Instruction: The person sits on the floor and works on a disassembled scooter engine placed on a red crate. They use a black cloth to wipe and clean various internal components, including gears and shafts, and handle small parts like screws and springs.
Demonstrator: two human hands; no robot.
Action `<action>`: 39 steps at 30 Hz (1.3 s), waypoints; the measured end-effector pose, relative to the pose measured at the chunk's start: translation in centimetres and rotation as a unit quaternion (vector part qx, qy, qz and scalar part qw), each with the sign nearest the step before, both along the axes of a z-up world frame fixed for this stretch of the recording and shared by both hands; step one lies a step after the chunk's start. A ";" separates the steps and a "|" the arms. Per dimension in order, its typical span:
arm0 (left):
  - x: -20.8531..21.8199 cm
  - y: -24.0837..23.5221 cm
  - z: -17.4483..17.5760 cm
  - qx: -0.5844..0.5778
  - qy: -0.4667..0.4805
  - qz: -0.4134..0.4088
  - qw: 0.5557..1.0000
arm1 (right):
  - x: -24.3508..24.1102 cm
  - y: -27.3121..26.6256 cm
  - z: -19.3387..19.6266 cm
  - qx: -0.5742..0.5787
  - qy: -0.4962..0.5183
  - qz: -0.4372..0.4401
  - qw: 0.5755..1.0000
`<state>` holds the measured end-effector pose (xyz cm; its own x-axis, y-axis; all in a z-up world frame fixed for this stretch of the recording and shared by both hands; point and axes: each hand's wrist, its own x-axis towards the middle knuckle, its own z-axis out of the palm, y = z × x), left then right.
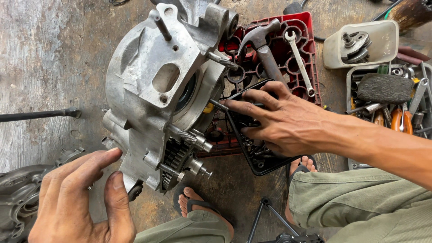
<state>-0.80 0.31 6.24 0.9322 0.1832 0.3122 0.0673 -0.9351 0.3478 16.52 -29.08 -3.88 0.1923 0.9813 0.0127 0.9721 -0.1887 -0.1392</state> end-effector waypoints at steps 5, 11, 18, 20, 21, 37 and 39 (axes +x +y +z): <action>0.4 -0.1 -0.2 -0.005 -0.023 -0.017 1.000 | 0.1 0.2 -0.4 -0.077 -0.042 0.015 0.996; 0.5 -0.2 0.3 -0.012 -0.034 -0.028 0.999 | 0.2 0.1 0.5 -0.050 -0.054 -0.021 0.997; 0.3 -0.1 0.8 -0.013 -0.026 -0.070 0.997 | 0.4 0.0 0.1 -0.038 -0.042 -0.053 0.997; 0.0 -0.2 1.0 -0.014 -0.020 -0.062 0.998 | 0.2 0.3 -0.2 -0.026 -0.027 -0.064 0.997; 0.0 -0.2 1.1 -0.014 -0.015 -0.055 0.998 | 0.2 0.4 -0.2 -0.014 -0.014 -0.076 0.997; -1.2 0.0 2.1 -0.033 -0.053 -0.096 0.993 | -2.1 2.7 -1.9 0.050 -0.040 -0.145 0.987; -1.4 -0.1 2.3 -0.034 -0.035 -0.084 0.995 | -2.3 2.9 -1.5 -0.007 -0.062 -0.161 0.985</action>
<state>-2.22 0.26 8.49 0.9281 0.0495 0.3691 -0.1145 -0.9052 0.4092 14.19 -26.14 -5.34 0.4913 0.8700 0.0423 0.8710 -0.4909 -0.0190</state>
